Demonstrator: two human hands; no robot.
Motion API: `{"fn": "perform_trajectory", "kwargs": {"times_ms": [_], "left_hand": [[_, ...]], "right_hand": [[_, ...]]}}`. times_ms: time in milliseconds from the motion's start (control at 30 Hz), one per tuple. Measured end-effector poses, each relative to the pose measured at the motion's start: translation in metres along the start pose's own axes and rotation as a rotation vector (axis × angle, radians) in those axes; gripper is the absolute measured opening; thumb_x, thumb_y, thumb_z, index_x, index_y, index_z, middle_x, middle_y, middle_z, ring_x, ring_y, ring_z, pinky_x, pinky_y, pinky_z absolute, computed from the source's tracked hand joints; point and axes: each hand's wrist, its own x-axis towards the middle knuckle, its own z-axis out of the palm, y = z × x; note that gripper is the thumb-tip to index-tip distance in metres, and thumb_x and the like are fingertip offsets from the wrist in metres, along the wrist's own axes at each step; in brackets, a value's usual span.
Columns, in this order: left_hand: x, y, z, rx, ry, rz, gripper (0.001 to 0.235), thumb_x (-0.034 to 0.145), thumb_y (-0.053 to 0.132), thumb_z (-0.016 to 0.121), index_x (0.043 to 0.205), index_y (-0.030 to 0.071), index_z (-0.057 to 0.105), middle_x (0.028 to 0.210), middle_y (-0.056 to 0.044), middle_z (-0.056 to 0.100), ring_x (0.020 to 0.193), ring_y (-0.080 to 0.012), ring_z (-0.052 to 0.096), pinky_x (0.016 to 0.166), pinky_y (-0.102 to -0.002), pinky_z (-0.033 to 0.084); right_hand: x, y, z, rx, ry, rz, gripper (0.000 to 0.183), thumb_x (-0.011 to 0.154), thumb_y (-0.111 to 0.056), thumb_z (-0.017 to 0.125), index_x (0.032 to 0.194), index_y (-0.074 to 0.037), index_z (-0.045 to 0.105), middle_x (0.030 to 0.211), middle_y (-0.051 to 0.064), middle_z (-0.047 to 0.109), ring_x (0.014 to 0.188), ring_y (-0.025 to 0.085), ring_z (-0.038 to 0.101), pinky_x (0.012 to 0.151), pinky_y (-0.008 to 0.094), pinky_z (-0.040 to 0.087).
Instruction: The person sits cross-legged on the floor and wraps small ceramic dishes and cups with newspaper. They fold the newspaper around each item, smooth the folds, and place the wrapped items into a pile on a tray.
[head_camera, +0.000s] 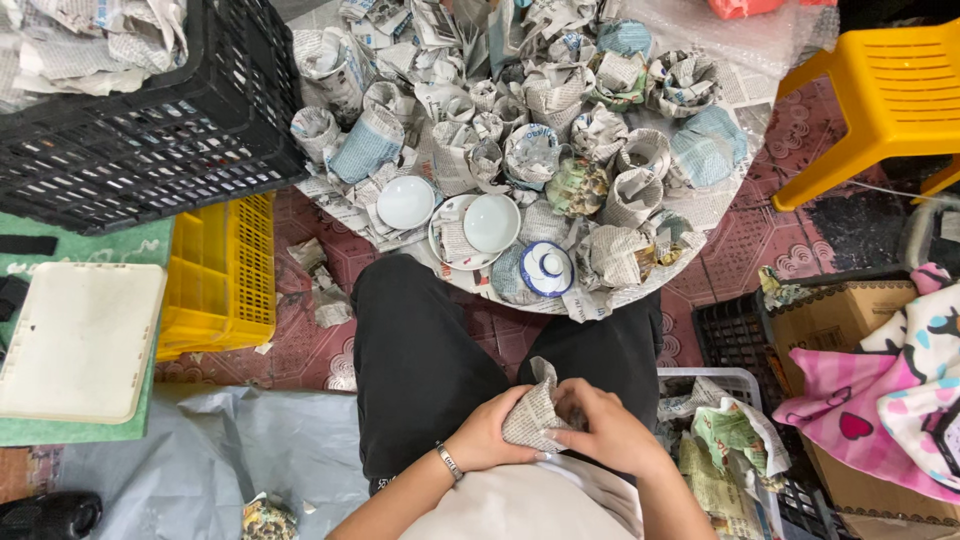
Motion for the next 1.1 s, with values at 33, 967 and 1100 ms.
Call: {"fn": "perform_trajectory", "kwargs": {"times_ms": [33,967,1100], "left_hand": [[0.001,0.0,0.0,0.001,0.002,0.005,0.097,0.068,0.033,0.093,0.148,0.005,0.046,0.135,-0.017,0.063,0.126,-0.0292,0.064,0.107,-0.038,0.05],[-0.001,-0.011,0.001,0.05,0.008,-0.021,0.094,0.068,0.031,0.092,0.148,0.006,0.048,0.136,-0.018,0.064,0.126,-0.0311,0.065,0.105,-0.038,0.051],[-0.001,-0.008,0.0,0.039,0.028,0.039,0.095,0.069,0.031,0.094,0.147,0.006,0.048,0.135,-0.018,0.064,0.125,-0.0312,0.065,0.107,-0.039,0.051]], "right_hand": [[0.0,-0.001,-0.003,0.018,0.023,0.002,0.052,0.074,-0.025,0.084,0.113,-0.004,0.057,0.093,0.013,0.075,0.084,0.029,0.076,0.076,0.041,0.059],[0.0,0.009,0.01,-0.453,-0.111,-0.147,0.038,0.081,-0.042,0.077,0.094,-0.006,0.076,0.095,0.018,0.069,0.093,0.039,0.063,0.081,0.048,0.047],[0.004,0.016,0.021,-0.226,-0.082,-0.26,0.034,0.087,-0.037,0.074,0.09,-0.003,0.073,0.094,0.017,0.07,0.089,0.041,0.064,0.078,0.049,0.048]]}}
